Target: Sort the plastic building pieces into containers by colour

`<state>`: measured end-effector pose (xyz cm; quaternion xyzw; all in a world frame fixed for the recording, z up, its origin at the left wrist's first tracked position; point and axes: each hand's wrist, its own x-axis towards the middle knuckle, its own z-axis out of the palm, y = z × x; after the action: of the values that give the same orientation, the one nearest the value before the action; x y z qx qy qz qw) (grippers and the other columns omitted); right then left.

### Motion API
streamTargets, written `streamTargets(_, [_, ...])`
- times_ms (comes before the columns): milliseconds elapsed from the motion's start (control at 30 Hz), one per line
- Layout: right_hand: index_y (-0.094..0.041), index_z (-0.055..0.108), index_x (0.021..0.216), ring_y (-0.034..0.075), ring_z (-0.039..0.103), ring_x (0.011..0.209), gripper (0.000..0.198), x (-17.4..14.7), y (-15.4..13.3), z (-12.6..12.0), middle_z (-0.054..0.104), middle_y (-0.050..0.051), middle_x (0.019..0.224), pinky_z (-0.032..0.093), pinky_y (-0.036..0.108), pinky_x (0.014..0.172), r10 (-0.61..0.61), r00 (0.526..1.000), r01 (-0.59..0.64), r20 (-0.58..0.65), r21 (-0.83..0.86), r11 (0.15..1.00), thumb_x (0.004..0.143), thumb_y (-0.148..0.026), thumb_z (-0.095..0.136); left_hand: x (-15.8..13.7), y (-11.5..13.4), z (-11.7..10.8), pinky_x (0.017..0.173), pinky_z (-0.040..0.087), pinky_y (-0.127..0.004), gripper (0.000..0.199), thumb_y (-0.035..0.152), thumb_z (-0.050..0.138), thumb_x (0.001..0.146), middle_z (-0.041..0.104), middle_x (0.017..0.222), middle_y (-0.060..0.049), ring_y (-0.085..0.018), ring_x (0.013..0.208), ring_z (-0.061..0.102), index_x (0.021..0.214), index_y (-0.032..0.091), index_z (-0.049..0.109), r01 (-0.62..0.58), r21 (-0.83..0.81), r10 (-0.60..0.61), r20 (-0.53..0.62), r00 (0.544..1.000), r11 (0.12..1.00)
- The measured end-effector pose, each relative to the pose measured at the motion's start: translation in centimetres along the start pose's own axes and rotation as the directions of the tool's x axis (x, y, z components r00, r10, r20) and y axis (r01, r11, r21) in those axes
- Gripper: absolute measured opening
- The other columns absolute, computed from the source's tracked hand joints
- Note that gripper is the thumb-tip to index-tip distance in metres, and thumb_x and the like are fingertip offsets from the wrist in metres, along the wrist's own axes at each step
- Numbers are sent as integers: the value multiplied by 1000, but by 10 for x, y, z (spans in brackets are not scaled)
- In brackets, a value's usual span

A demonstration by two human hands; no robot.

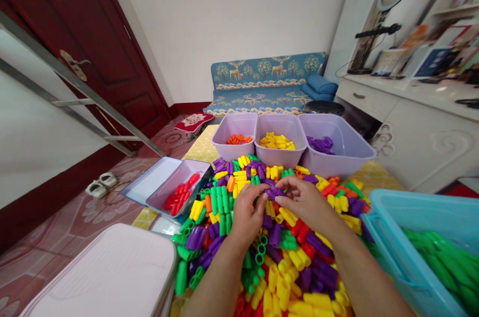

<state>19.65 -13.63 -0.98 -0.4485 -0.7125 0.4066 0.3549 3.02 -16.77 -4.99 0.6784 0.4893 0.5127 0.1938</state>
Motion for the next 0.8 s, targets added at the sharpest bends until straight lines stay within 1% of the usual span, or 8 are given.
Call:
streamTargets(167, [-20, 67, 100, 18, 62, 80, 30, 0, 2, 1, 70, 4, 93, 50, 31, 73, 29, 999, -30, 30, 17, 999, 71, -26, 64, 1, 1, 0, 85, 46, -32, 21, 24, 52, 92, 69, 98, -6, -20, 94, 62, 106, 21, 67, 1, 17, -1, -5, 1000, 1000])
streamTargets(367, [-18, 68, 98, 16, 61, 71, 26, -5, -6, -5, 70, 3, 85, 47, 28, 64, 42, 996, -39, 84, -31, 999, 74, -28, 63, 2, 5, -1, 85, 45, -32, 21, 25, 52, 92, 71, 97, -5, -19, 93, 62, 105, 22, 69, -3, 18, 3, 10, 1000, 1000])
streamTargets(467, [-17, 68, 99, 17, 62, 73, 27, -6, -12, -10, 70, 3, 84, 48, 28, 65, 52, 997, -49, 59, -52, 997, 74, -28, 64, 2, 6, -1, 85, 45, -32, 20, 27, 53, 92, 71, 95, -5, -19, 92, 61, 102, 21, 69, 3, 14, -3, 8, 1000, 1000])
streamTargets(600, [-17, 67, 99, 16, 62, 72, 28, -6, -12, -14, 69, 3, 83, 50, 28, 67, 47, 999, -47, 3, 25, 999, 74, -28, 63, 2, 7, -1, 83, 46, -32, 18, 26, 54, 91, 70, 92, -5, -20, 90, 61, 98, 21, 70, 9, 15, -9, -11, 1000, 1000])
streamTargets(667, [-18, 68, 95, 14, 59, 64, 24, -7, -9, -16, 66, 0, 73, 47, 25, 58, 42, 998, -42, 44, -13, 999, 73, -27, 63, 2, 7, -1, 83, 46, -32, 18, 25, 54, 91, 71, 93, -5, -20, 90, 61, 99, 21, 70, 7, 18, -7, -5, 1000, 1000])
streamTargets(733, [-19, 69, 87, 14, 57, 58, 17, -9, -7, -19, 64, -2, 65, 43, 23, 51, 29, 990, -19, 136, -77, 997, 72, -25, 64, 2, 7, -2, 83, 46, -32, 18, 23, 54, 91, 71, 93, -5, -20, 91, 62, 100, 22, 70, 5, 24, -5, -2, 1000, 1000])
streamTargets(767, [-20, 69, 84, 14, 57, 57, 14, -10, -6, -21, 64, -2, 63, 43, 23, 50, 26, 985, -11, 169, -88, 996, 72, -25, 65, 2, 7, -2, 83, 46, -32, 19, 22, 54, 90, 71, 93, -5, -20, 91, 62, 100, 22, 70, 5, 26, -5, -1, 1000, 1000])
streamTargets(800, [-20, 69, 82, 14, 58, 59, 13, -9, -6, -23, 65, -1, 64, 45, 24, 52, 26, 987, -15, 159, -66, 998, 71, -25, 67, 2, 7, -2, 83, 46, -32, 19, 21, 54, 90, 71, 93, -5, -20, 90, 62, 100, 23, 70, 5, 28, -5, -1, 1000, 1000])
